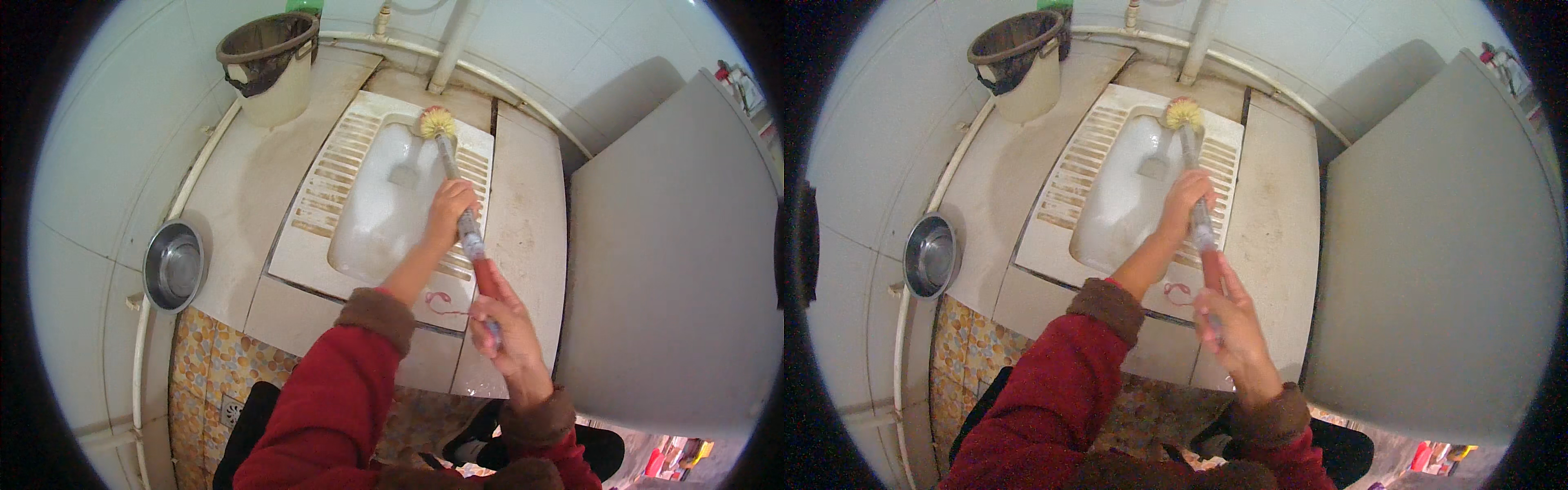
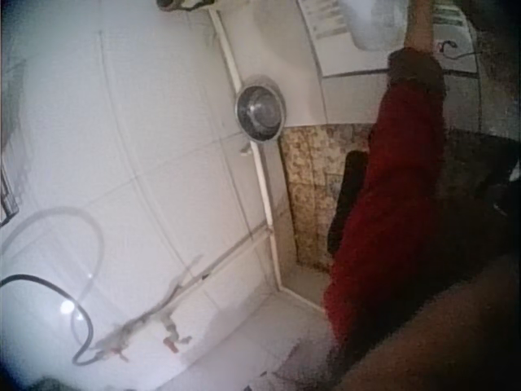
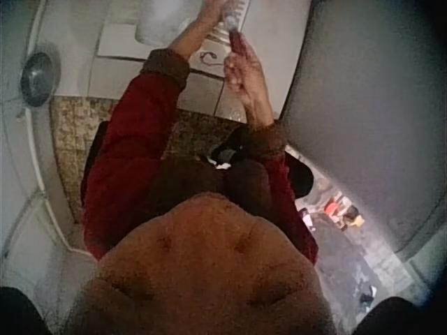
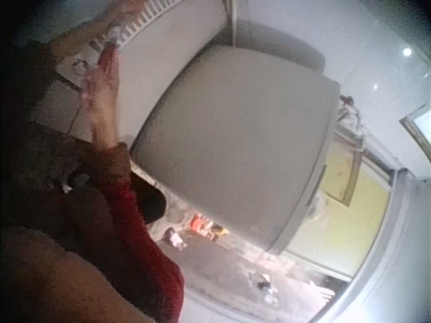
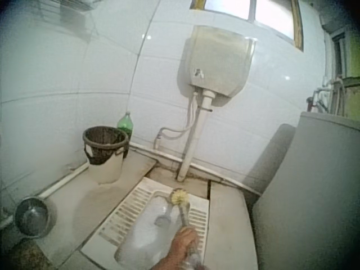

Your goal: The person scrubs a squat toilet with a long-handled brush, repeatedly moving the brush inside the bowl and along the surrounding tiled platform. The person adjusts grip and angle to reach different areas of the fixture.

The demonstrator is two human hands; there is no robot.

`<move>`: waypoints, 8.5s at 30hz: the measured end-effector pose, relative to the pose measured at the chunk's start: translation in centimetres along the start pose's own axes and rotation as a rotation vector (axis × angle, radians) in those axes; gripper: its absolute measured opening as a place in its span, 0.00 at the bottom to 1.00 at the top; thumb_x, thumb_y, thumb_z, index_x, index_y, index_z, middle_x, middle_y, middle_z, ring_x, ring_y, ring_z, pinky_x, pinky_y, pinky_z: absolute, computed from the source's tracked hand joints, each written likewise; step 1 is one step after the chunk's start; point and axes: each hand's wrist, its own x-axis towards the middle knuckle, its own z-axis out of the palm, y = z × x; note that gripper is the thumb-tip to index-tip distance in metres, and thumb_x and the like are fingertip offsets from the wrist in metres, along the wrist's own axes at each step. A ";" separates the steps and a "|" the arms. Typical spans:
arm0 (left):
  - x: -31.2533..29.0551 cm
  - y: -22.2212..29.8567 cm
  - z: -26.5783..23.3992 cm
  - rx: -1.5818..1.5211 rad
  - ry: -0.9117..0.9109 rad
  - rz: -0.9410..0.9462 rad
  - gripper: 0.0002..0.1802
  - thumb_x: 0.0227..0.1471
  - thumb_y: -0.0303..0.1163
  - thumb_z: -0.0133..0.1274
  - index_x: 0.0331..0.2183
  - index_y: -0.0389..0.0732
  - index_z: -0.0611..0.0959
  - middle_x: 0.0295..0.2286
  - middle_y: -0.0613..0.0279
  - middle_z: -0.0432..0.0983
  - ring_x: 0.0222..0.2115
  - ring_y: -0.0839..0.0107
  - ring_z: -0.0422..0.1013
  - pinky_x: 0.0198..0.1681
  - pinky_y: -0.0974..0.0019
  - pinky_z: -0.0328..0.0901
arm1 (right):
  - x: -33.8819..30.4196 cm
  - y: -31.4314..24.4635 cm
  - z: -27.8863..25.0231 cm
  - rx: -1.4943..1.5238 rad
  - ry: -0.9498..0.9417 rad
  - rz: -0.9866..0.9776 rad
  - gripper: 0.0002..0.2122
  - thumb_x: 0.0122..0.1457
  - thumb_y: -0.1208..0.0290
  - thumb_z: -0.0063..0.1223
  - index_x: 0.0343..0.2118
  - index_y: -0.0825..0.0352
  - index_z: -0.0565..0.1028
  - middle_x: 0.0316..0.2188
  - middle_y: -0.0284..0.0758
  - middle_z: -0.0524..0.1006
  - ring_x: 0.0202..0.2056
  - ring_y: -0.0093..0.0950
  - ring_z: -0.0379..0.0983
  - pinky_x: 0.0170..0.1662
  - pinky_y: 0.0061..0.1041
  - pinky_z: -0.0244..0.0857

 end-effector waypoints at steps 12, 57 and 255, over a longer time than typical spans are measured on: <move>-1.0 -0.5 1.0 0.074 0.016 0.047 0.06 0.37 0.26 0.56 0.20 0.43 0.75 0.29 0.57 0.75 0.41 0.55 0.73 0.49 0.58 0.66 | 0.2 0.7 -0.7 0.001 0.037 -0.025 0.39 0.57 0.82 0.48 0.71 0.65 0.46 0.21 0.28 0.70 0.12 0.18 0.59 0.11 0.17 0.49; -3.2 -0.6 -3.2 0.089 0.025 -0.045 0.04 0.43 0.23 0.55 0.27 0.39 0.79 0.33 0.57 0.77 0.44 0.54 0.72 0.54 0.57 0.63 | 0.7 2.3 0.9 -0.108 -0.015 0.078 0.36 0.61 0.77 0.51 0.71 0.54 0.51 0.26 0.30 0.70 0.13 0.20 0.60 0.13 0.18 0.48; -9.0 22.0 -4.2 0.373 -0.092 -0.161 0.10 0.30 0.26 0.61 0.17 0.42 0.74 0.19 0.53 0.72 0.27 0.49 0.71 0.34 0.50 0.60 | -16.9 -7.5 -2.5 -1.178 0.670 -0.817 0.17 0.58 0.62 0.62 0.22 0.73 0.79 0.12 0.38 0.72 0.16 0.19 0.63 0.22 0.29 0.58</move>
